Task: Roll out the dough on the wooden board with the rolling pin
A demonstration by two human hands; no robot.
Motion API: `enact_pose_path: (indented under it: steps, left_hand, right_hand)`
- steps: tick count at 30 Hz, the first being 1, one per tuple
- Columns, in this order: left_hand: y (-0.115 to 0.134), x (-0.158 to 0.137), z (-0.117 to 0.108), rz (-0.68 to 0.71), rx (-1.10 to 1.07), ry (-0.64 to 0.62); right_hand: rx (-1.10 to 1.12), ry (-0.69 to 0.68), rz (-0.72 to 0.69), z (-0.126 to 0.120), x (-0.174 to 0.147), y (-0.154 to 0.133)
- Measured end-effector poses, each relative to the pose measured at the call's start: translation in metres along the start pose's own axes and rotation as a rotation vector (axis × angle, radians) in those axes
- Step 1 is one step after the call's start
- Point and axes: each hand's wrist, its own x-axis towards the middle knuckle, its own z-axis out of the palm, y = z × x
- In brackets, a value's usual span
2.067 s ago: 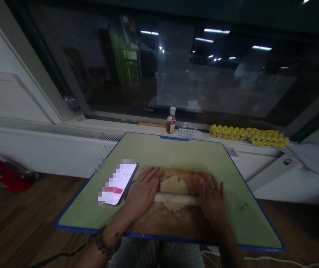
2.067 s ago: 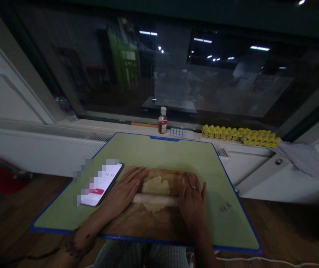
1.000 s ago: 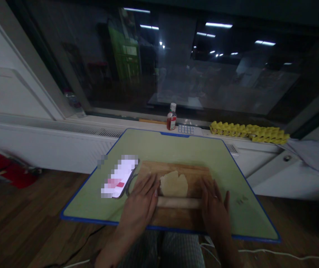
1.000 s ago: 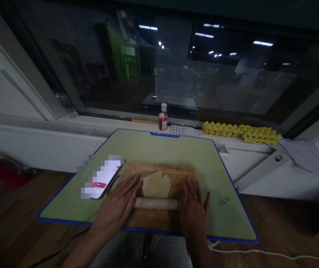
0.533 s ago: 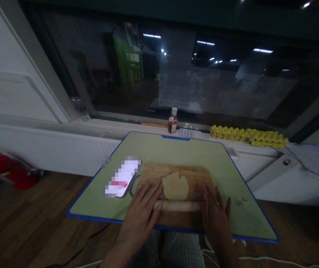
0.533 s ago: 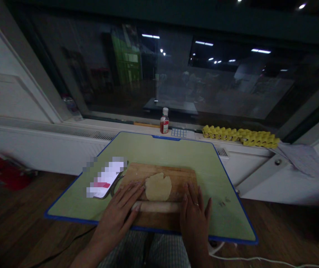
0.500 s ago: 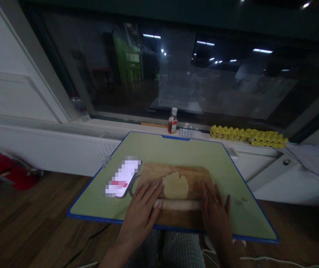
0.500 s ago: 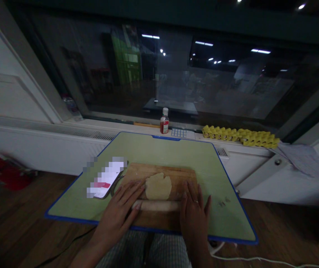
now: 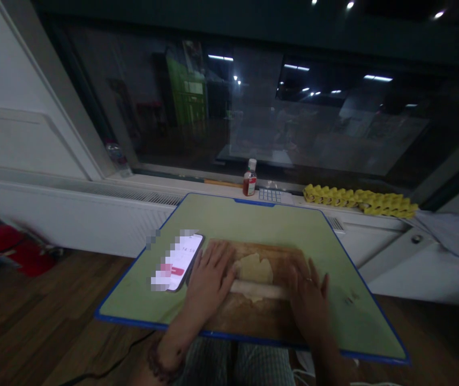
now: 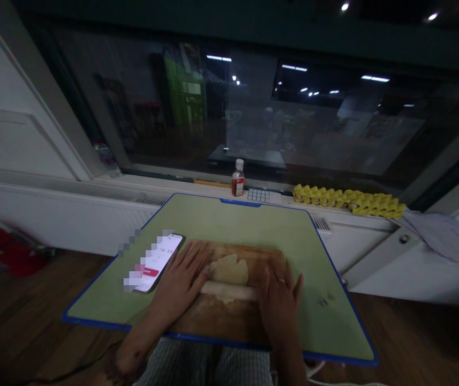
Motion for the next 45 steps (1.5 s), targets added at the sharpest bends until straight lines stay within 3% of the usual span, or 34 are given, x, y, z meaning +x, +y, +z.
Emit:
enact_pose_path:
  steps: [4,7,10,14,20,30,39,45]
  left_hand:
    - [0.003,-0.043,-0.003,0.106,0.002,0.022]
    - [0.004,-0.061,-0.003,0.125,0.032,0.057]
    - [0.004,-0.053,-0.003,0.137,0.039,0.041]
    - [0.002,-0.019,-0.002,0.073,0.022,-0.015]
    - [0.001,0.012,0.002,-0.009,0.022,-0.012]
    - [0.003,-0.022,-0.001,0.061,-0.013,0.052]
    - [0.0,-0.022,-0.004,0.115,-0.108,0.032]
    - [-0.009,-0.039,-0.004,0.099,-0.32,0.024]
  right_hand:
    - [0.056,0.128,-0.039,0.022,-0.043,0.007]
    - [0.093,0.172,-0.047,0.033,-0.055,0.009]
    - [0.102,0.149,-0.066,0.031,-0.042,0.01]
    - [0.045,0.052,-0.086,0.02,-0.007,0.008]
    - [0.015,0.074,-0.054,0.013,0.019,0.004]
    - [0.13,0.046,-0.028,0.021,-0.009,0.007]
    - [0.172,-0.021,-0.004,0.015,-0.001,0.006]
    - [0.092,0.129,-0.028,0.024,-0.007,0.004]
